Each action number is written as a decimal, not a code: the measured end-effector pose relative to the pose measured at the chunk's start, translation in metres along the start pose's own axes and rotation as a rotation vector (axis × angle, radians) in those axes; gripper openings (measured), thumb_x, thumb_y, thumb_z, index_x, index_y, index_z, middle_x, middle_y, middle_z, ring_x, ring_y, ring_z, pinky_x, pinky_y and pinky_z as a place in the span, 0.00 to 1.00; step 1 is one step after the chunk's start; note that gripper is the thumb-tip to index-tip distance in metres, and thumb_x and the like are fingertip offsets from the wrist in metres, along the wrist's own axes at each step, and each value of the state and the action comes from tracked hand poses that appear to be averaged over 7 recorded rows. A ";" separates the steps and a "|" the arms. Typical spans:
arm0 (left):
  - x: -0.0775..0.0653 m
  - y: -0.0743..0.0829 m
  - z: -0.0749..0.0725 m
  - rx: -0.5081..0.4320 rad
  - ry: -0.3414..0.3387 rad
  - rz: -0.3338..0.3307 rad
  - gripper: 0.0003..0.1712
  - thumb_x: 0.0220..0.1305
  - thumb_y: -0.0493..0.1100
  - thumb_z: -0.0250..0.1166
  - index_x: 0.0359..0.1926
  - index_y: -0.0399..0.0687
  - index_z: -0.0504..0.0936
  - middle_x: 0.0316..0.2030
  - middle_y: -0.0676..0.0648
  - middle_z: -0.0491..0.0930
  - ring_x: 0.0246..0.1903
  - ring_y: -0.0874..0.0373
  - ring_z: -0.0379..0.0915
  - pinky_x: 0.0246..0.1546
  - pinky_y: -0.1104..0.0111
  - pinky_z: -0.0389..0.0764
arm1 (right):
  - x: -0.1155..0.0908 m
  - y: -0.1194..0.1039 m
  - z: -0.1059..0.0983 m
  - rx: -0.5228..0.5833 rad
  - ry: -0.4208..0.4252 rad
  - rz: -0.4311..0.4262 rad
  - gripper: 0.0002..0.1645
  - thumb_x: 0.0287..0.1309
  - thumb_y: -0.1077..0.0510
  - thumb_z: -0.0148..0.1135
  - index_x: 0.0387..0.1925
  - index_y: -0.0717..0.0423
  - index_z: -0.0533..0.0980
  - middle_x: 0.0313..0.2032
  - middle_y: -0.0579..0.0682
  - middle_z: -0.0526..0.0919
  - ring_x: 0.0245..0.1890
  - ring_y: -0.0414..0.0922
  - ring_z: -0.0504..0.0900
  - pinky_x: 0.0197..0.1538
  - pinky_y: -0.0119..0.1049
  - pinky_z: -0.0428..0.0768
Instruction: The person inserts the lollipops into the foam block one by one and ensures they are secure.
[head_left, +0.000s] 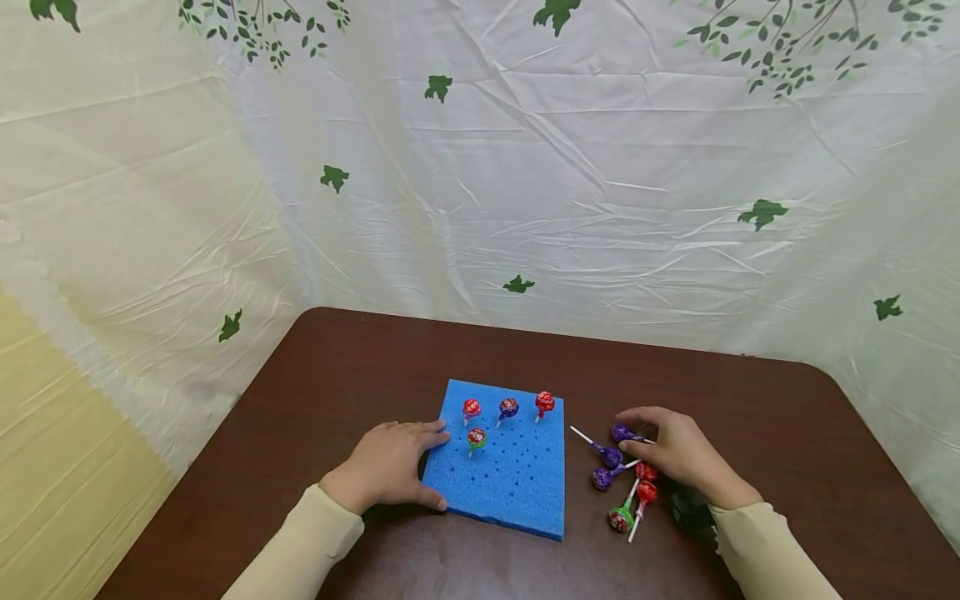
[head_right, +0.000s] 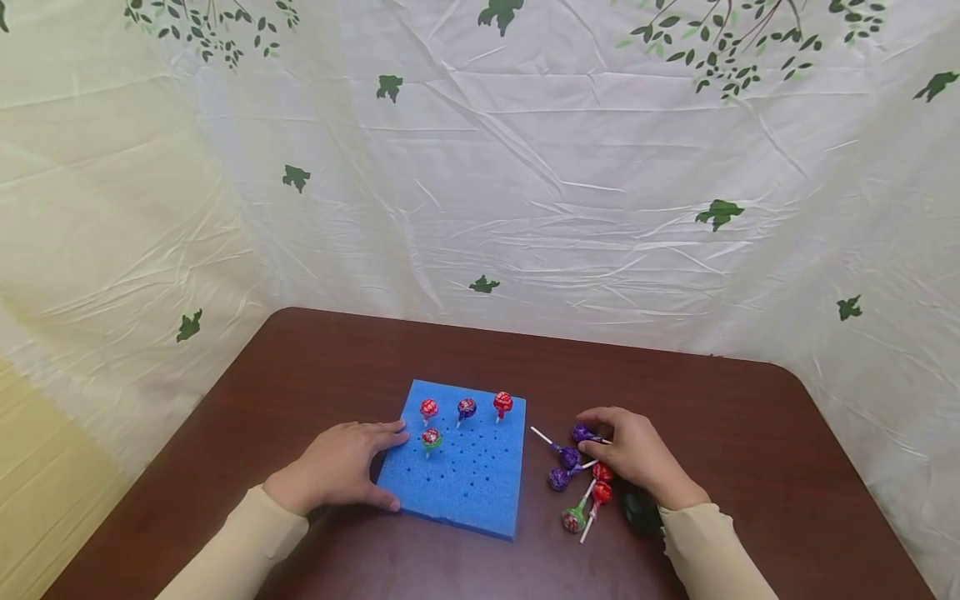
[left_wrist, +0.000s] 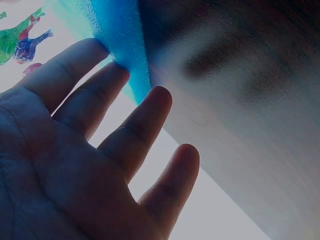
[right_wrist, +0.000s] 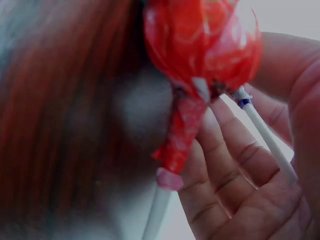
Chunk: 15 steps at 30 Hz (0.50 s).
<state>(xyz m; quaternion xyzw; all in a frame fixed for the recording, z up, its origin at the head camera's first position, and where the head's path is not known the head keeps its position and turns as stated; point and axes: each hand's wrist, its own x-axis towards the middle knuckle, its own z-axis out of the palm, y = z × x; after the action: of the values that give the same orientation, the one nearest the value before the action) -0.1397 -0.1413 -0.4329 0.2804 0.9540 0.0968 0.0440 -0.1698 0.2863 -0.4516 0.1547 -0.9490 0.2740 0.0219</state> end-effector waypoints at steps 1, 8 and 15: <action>0.000 0.000 0.000 0.001 0.002 0.001 0.53 0.42 0.72 0.74 0.66 0.48 0.77 0.67 0.48 0.71 0.65 0.49 0.68 0.62 0.45 0.67 | 0.000 0.000 0.001 0.001 0.001 -0.002 0.19 0.55 0.57 0.74 0.50 0.54 0.83 0.43 0.49 0.84 0.36 0.43 0.80 0.37 0.41 0.79; 0.002 -0.003 0.004 0.007 0.020 0.013 0.54 0.42 0.72 0.75 0.66 0.48 0.77 0.67 0.48 0.71 0.65 0.49 0.68 0.62 0.46 0.67 | 0.000 0.001 0.004 0.013 0.024 -0.006 0.15 0.55 0.59 0.74 0.46 0.53 0.84 0.32 0.44 0.81 0.28 0.40 0.76 0.28 0.34 0.75; 0.002 -0.004 0.007 0.016 0.027 0.014 0.54 0.42 0.73 0.74 0.66 0.49 0.77 0.67 0.49 0.71 0.65 0.49 0.68 0.62 0.46 0.68 | -0.001 0.001 0.004 0.019 0.065 -0.009 0.17 0.56 0.60 0.73 0.48 0.53 0.83 0.31 0.43 0.82 0.28 0.41 0.77 0.29 0.33 0.76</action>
<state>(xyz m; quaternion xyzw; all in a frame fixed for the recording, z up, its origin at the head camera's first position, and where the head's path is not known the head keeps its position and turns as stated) -0.1428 -0.1422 -0.4404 0.2862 0.9532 0.0931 0.0284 -0.1693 0.2851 -0.4551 0.1501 -0.9444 0.2876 0.0527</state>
